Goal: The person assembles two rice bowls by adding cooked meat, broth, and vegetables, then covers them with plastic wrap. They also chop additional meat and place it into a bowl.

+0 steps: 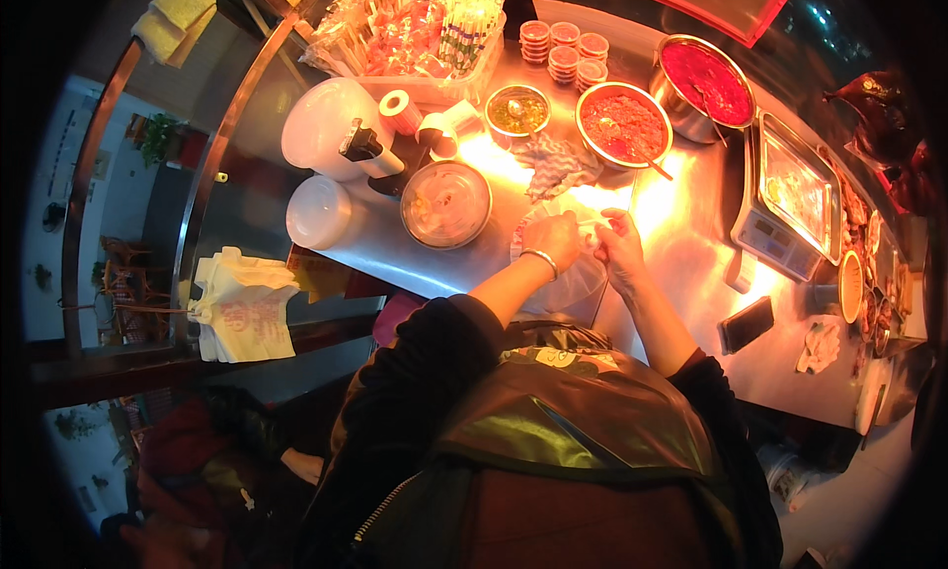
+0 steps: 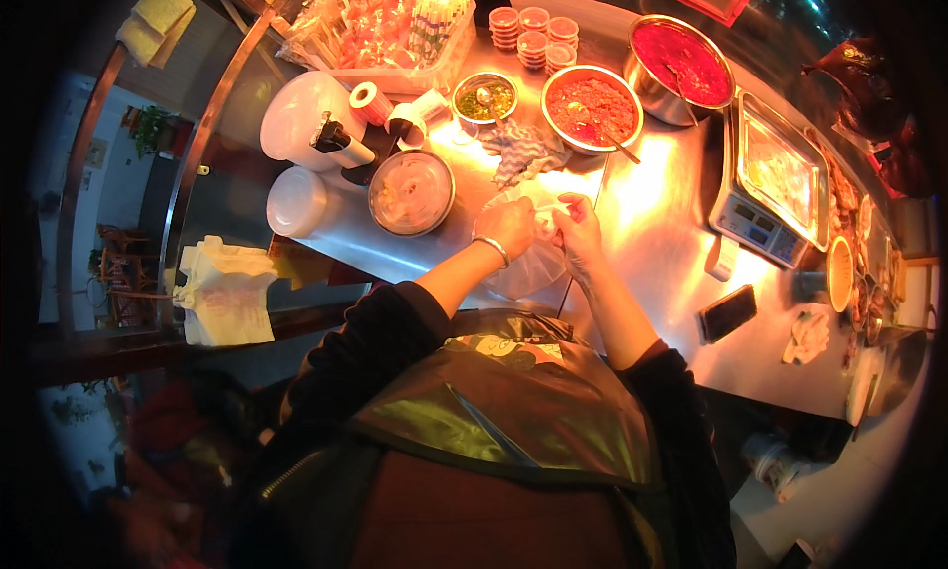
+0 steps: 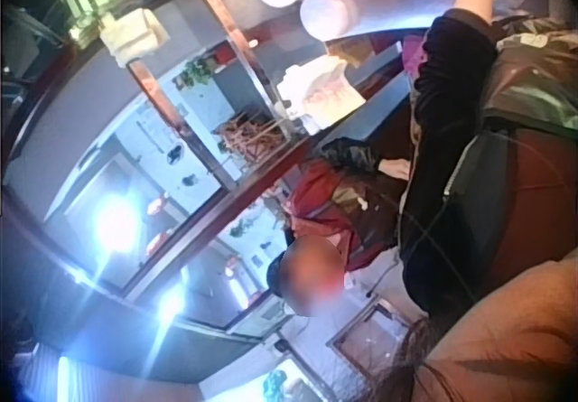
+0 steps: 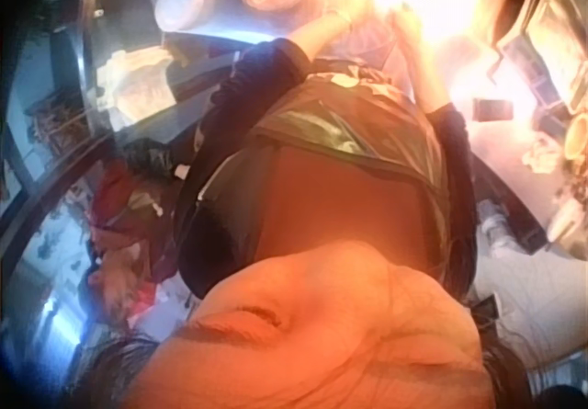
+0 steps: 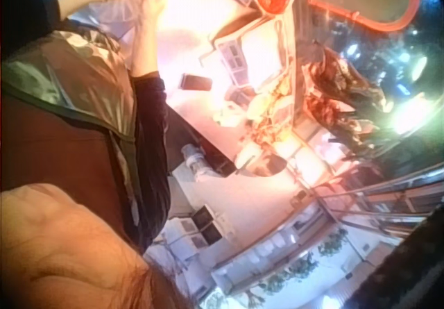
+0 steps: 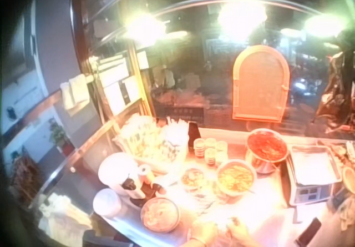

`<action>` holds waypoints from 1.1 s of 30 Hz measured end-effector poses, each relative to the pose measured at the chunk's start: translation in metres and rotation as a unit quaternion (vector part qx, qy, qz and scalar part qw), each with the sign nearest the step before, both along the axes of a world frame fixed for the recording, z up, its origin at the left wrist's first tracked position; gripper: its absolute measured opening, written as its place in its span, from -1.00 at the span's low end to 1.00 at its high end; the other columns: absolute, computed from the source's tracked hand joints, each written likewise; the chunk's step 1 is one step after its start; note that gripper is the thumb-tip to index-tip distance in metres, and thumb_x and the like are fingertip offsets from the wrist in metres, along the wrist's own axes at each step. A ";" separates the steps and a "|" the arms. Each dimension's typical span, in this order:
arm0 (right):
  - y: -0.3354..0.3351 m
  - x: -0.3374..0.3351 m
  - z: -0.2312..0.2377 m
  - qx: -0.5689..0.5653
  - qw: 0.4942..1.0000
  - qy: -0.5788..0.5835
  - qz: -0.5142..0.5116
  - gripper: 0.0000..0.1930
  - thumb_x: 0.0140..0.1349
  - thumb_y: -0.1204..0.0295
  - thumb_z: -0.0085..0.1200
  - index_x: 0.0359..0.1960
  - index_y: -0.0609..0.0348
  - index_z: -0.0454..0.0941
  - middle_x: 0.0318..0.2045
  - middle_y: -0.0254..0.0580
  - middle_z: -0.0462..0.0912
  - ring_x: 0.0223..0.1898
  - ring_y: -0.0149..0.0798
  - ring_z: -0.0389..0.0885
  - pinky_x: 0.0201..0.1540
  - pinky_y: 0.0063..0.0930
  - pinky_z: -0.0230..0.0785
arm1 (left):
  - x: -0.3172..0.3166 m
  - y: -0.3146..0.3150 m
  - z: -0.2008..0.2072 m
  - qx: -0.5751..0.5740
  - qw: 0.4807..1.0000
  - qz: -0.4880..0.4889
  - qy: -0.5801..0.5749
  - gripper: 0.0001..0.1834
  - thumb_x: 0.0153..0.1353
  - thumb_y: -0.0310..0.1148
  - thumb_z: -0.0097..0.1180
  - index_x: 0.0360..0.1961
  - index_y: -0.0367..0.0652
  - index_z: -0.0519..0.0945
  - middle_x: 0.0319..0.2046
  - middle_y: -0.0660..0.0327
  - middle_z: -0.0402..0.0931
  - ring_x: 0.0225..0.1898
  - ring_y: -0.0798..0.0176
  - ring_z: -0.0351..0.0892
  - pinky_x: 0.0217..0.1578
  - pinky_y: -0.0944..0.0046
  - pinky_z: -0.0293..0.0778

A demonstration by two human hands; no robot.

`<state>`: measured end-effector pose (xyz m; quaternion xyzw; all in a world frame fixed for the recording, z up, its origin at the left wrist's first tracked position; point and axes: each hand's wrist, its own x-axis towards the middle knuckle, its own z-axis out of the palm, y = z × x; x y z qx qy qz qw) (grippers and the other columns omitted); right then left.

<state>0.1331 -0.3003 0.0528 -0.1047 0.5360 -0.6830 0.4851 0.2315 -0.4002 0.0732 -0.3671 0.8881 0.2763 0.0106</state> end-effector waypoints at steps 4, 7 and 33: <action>0.002 0.004 0.005 -0.042 0.990 -0.121 0.062 -0.59 0.21 0.34 -0.06 0.08 0.02 0.17 -0.36 -0.32 0.37 -0.56 -0.46 0.41 -0.70 -0.72 0.10 | 0.004 -0.008 -0.025 0.005 0.998 0.029 0.054 -0.80 0.07 -0.28 -0.09 -0.36 -0.10 0.53 -0.38 -0.03 0.52 -0.30 -0.06 0.51 -0.31 0.05 0.40; 0.007 -0.014 0.007 -0.036 0.978 -0.204 -0.005 -0.59 0.19 0.23 -0.06 0.07 -0.04 0.25 -0.41 -0.35 0.28 -0.68 -0.54 0.21 -0.72 -0.73 0.00 | 0.010 -0.015 -0.036 -0.010 0.995 0.003 0.095 -0.79 0.11 -0.30 -0.16 -0.37 -0.11 0.52 -0.35 0.00 0.53 -0.29 -0.06 0.51 -0.30 0.03 0.40; -0.010 -0.053 -0.022 0.297 0.785 0.531 0.120 -0.69 0.11 0.27 0.00 -0.20 0.25 0.41 -0.40 -0.24 0.42 -0.46 -0.36 0.39 -0.33 -0.53 0.27 | 0.233 -0.138 -0.052 0.276 0.806 0.291 0.435 -0.74 0.02 -0.49 0.10 -0.21 -0.26 0.49 -0.47 0.19 0.52 -0.51 0.38 0.50 -0.45 0.42 0.43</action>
